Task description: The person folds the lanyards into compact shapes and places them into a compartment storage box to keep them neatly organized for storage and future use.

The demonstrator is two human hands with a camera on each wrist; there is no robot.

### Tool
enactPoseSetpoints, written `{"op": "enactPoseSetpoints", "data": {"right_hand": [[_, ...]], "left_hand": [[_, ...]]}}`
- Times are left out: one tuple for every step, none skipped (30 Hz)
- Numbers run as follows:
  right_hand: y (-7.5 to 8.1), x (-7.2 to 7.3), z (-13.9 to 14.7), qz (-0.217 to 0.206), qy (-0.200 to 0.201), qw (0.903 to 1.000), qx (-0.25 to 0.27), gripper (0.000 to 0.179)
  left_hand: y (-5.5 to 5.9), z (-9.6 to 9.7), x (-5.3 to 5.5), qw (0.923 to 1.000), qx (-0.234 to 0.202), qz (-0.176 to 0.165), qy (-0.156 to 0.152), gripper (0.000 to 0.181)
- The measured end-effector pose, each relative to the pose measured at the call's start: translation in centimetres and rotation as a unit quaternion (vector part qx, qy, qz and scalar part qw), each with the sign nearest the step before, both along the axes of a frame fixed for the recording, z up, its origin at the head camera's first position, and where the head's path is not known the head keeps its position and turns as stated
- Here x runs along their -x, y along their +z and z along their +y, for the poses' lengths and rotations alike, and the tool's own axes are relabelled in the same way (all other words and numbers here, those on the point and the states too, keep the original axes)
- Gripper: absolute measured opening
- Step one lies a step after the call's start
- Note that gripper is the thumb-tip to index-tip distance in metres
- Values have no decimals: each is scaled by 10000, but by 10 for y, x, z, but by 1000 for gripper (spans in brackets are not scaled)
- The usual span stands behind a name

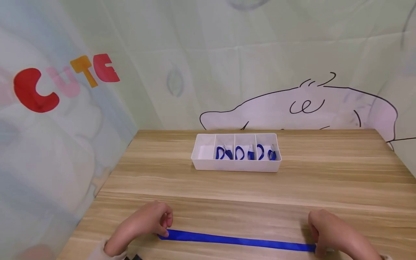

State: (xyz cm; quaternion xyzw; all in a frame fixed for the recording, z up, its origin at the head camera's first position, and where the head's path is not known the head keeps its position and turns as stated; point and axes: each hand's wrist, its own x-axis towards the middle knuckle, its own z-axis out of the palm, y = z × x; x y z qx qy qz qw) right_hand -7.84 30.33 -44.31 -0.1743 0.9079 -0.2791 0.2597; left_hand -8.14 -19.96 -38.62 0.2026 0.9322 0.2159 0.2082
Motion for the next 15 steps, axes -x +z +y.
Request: {"op": "enactPoseSetpoints", "data": {"right_hand": [[-1,0,1,7,24,10000,21,44],[-2,0,1,33,57,10000,38,44],[-2,0,2,62,107,9999,80,44],[-1,0,2,42,110,9999,106,43],[0,-1,2,56,132,9998,135,43],[2,-2,2,59,95,9997,202,43],[4,-3,1,17,26,9997,244,43],[6,-4,0,5,1,9997,241,42],[8,-4,-1,-36,-33,9997,233,42],[11,-5,-2,-83,-75,9997,220,41],[12,-6,-3,-126,-102,9997,205,41],[14,-6,-3,-139,-102,9997,195,41],[15,-6,-3,-171,-102,9996,199,40],[16,-7,-4,-189,-89,9996,203,39],[16,-7,-4,-208,-60,9995,218,38]], "left_hand": [[0,0,0,10000,-46,-13,-8,33],[0,-1,0,9999,-94,-35,-15,33],[0,-1,0,9999,-130,-49,-21,33],[0,-2,0,9998,-174,-63,-24,33],[0,-2,0,9997,-210,-72,-27,32],[0,-2,0,9997,-231,-95,-13,32],[0,-2,0,9996,-264,-120,3,32],[0,-2,0,9995,-293,-140,19,32],[0,-2,0,9993,-322,-157,40,32],[1,-2,0,9992,-352,-183,64,32],[1,-2,0,9990,-372,-221,94,31],[1,-2,0,9988,-404,-252,116,31],[1,-2,0,9986,-439,-259,122,31],[2,-2,-1,9985,-461,-265,124,31],[2,-3,-1,9983,-484,-283,128,30]]}}
